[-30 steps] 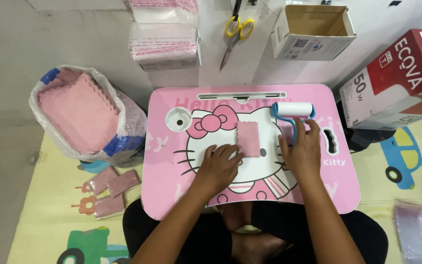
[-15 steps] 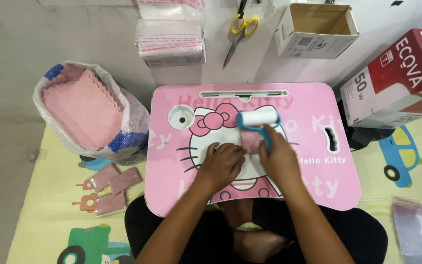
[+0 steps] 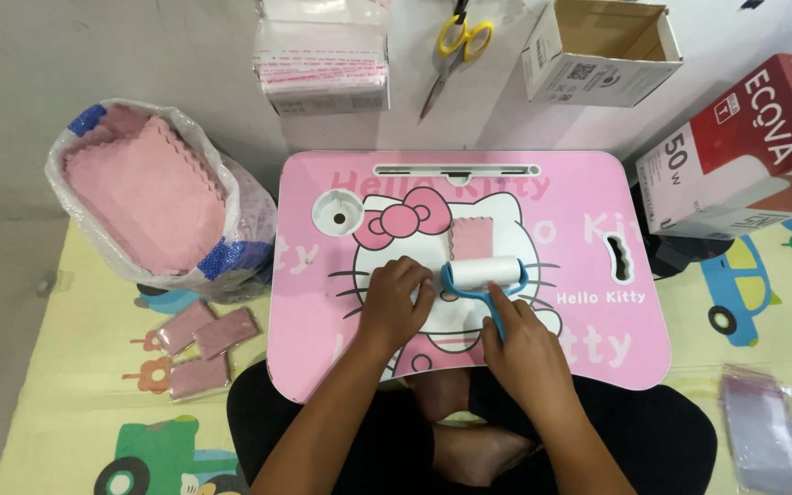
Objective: Lint rolling small fabric squares to remove lint and then folding and packing them into plastic bags.
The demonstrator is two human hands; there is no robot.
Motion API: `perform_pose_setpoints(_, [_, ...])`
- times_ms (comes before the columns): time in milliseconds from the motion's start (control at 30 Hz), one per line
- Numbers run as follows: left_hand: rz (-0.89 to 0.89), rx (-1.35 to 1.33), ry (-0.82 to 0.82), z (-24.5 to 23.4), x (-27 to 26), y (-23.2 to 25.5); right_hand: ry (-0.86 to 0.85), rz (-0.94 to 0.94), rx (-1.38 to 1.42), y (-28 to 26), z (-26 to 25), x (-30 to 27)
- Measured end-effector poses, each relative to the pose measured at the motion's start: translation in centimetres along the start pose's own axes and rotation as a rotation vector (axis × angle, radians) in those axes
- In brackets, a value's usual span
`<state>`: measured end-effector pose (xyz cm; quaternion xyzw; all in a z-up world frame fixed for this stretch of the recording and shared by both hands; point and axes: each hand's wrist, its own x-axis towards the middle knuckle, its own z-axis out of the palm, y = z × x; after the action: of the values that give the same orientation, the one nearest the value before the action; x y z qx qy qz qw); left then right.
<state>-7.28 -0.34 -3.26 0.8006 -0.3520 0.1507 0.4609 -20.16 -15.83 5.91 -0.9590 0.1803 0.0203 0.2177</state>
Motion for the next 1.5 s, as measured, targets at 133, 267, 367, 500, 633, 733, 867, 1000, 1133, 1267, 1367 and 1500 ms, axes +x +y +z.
perform_pose_setpoints(133, [-0.120,0.119,-0.201,0.2,-0.3,-0.2,0.069,-0.046,-0.078,-1.3,-0.8,1.1])
perform_pose_setpoints(267, [-0.117,0.097,-0.176,-0.1,-0.1,0.0,0.130,-0.108,-0.075,-1.1,-0.2,3.4])
perform_pose_setpoints(367, [-0.131,0.061,-0.160,-0.4,-0.1,0.0,0.073,-0.097,-0.104,-1.5,-0.9,2.2])
perform_pose_setpoints(500, [-0.146,0.063,-0.179,-0.6,0.4,0.6,-0.007,-0.030,-0.131,-1.6,-1.9,0.3])
perform_pose_setpoints(633, [-0.133,0.080,-0.209,-0.4,0.2,0.4,0.005,-0.052,-0.169,-0.8,-0.8,2.8])
perform_pose_setpoints(733, [-0.148,0.116,-0.286,-0.6,0.2,0.5,0.017,-0.101,-0.165,-1.2,-0.9,6.0])
perform_pose_setpoints(867, [-0.078,0.224,-0.498,-2.6,1.5,3.5,0.049,-0.097,-0.144,-1.1,-0.6,8.7])
perform_pose_setpoints(1000, [-0.077,0.267,-0.617,-2.8,1.8,4.0,0.056,-0.073,-0.104,-0.5,-0.4,9.3])
perform_pose_setpoints(1133, [-0.057,0.285,-0.595,-1.7,1.0,2.6,-0.007,-0.079,-0.114,-1.6,-2.2,7.2])
perform_pose_setpoints(1267, [-0.072,0.192,-0.397,-0.1,-0.1,0.0,-0.103,-0.046,-0.184,-1.9,-3.0,3.8])
perform_pose_setpoints(1367, [-0.140,0.126,-0.264,-0.1,-0.2,-0.5,-0.147,-0.010,-0.197,-1.8,-3.0,1.6])
perform_pose_setpoints(1500, [-0.057,0.147,-0.311,-0.1,0.0,0.1,-0.103,-0.035,-0.175,-1.9,-2.8,1.8])
